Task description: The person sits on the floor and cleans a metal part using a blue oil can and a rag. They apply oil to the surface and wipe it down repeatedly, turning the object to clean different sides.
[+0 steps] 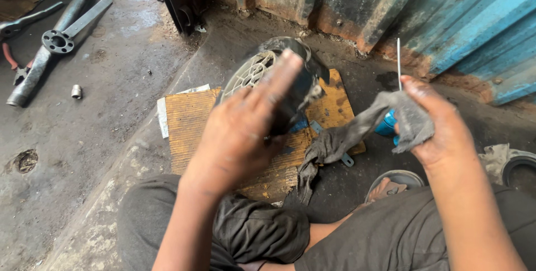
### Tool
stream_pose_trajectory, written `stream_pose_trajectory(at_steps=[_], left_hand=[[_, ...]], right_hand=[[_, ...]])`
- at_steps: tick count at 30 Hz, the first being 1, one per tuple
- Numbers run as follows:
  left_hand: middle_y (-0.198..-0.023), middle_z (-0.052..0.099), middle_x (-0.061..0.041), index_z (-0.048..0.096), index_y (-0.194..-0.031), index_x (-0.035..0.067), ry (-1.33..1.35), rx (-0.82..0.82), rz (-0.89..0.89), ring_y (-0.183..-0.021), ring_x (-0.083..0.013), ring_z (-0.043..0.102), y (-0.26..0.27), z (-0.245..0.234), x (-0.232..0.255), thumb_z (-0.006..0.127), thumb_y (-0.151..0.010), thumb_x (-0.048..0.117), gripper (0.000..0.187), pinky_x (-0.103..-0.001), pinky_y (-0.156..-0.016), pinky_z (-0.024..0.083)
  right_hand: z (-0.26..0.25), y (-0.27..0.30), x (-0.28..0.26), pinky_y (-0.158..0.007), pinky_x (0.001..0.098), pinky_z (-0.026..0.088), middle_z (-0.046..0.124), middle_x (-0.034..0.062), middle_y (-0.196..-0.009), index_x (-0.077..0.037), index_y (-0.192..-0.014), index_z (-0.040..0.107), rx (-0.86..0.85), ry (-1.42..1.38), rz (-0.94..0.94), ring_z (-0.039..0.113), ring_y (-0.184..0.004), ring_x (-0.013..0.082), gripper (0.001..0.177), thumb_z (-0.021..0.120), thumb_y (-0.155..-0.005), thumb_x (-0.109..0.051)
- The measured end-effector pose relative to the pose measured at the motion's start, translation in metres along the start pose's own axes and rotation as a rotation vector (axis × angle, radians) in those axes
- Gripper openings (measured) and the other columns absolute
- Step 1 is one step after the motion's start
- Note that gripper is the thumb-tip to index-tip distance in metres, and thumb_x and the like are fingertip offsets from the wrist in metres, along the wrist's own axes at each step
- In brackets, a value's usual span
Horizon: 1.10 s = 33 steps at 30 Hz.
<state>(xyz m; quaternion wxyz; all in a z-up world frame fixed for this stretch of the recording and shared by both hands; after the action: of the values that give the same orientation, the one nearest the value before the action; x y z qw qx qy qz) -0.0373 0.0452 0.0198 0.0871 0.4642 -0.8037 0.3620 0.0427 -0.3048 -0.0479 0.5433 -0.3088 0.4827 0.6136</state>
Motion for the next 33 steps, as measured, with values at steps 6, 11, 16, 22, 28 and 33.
stream_pose_trajectory(at_steps=[6, 11, 16, 22, 28, 33], left_hand=[[-0.17, 0.032, -0.008, 0.023, -0.163, 0.032, -0.27, -0.007, 0.093, -0.084, -0.0275, 0.058, 0.005, 0.068, -0.018, 0.064, -0.076, -0.011, 0.106, -0.04, -0.081, 0.053], [-0.166, 0.034, -0.008, 0.026, -0.163, 0.031, -0.39, -0.108, 0.128, -0.085, -0.0272, 0.06, 0.017, 0.122, -0.057, 0.064, -0.071, -0.011, 0.108, -0.04, -0.085, 0.055], [-0.159, 0.043, -0.012, 0.031, -0.158, 0.026, -0.054, -0.07, 0.012, -0.11, -0.0299, 0.065, 0.018, 0.113, -0.061, 0.078, -0.074, 0.01, 0.098, -0.041, -0.086, 0.056], [-0.134, 0.065, -0.014, 0.046, -0.154, 0.017, -0.223, -0.118, -0.564, -0.119, -0.031, 0.063, 0.042, 0.073, -0.163, 0.077, -0.088, 0.028, 0.074, -0.042, -0.104, 0.049], [-0.133, 0.057, -0.033, 0.052, -0.137, -0.007, -0.124, -0.134, -1.027, -0.126, -0.0441, 0.055, 0.122, 0.077, -0.334, 0.059, -0.098, 0.057, 0.075, -0.048, -0.106, 0.042], [-0.121, 0.064, -0.041, 0.073, -0.12, -0.01, -0.131, -0.051, -1.218, -0.125, -0.0512, 0.059, 0.136, 0.114, -0.397, 0.036, -0.107, 0.068, 0.087, -0.049, -0.112, 0.043]], right_hand=[[0.042, 0.022, 0.001, -0.078, 0.0263, 0.059, 0.07, 0.0074, -0.101, -0.015, -0.14, 0.06, -0.125, 0.115, -0.007, 0.072, -0.089, 0.0135, 0.056, 0.061, -0.088, 0.007], [0.03, 0.004, 0.039, -0.079, 0.0276, 0.058, 0.069, 0.01, -0.108, -0.01, -0.139, 0.063, -0.113, 0.155, 0.016, 0.07, -0.093, 0.0155, 0.053, 0.061, -0.089, 0.008], [0.029, -0.021, 0.118, -0.08, 0.027, 0.056, 0.07, 0.0069, -0.113, -0.007, -0.13, 0.066, -0.095, 0.261, 0.028, 0.068, -0.094, 0.0139, 0.043, 0.061, -0.088, 0.003], [0.033, -0.035, 0.166, -0.084, 0.0287, 0.045, 0.067, 0.0025, -0.109, -0.009, -0.132, 0.066, -0.022, 0.511, 0.069, 0.058, -0.099, 0.0135, 0.039, 0.06, -0.094, -0.004], [0.022, -0.096, 0.181, -0.104, 0.0243, 0.044, 0.068, 0.0015, -0.129, -0.004, -0.133, 0.068, -0.037, 0.376, -0.12, 0.06, -0.119, 0.0097, 0.042, 0.064, -0.092, -0.001], [0.084, -0.202, 0.188, -0.097, 0.0261, 0.049, 0.066, 0.0039, -0.133, -0.004, -0.143, 0.06, -0.335, 0.352, -0.305, 0.061, -0.11, 0.0125, 0.048, 0.062, -0.095, 0.0]])
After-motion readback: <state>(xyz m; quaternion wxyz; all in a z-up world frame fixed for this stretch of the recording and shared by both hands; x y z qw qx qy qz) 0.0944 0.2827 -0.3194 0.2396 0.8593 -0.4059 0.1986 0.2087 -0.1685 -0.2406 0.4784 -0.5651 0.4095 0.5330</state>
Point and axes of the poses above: each hand's wrist, its own y-axis away from the middle knuckle, its own z-axis out of the palm, x = y × z, the point moved 1 cm from there along -y, towards the middle knuckle
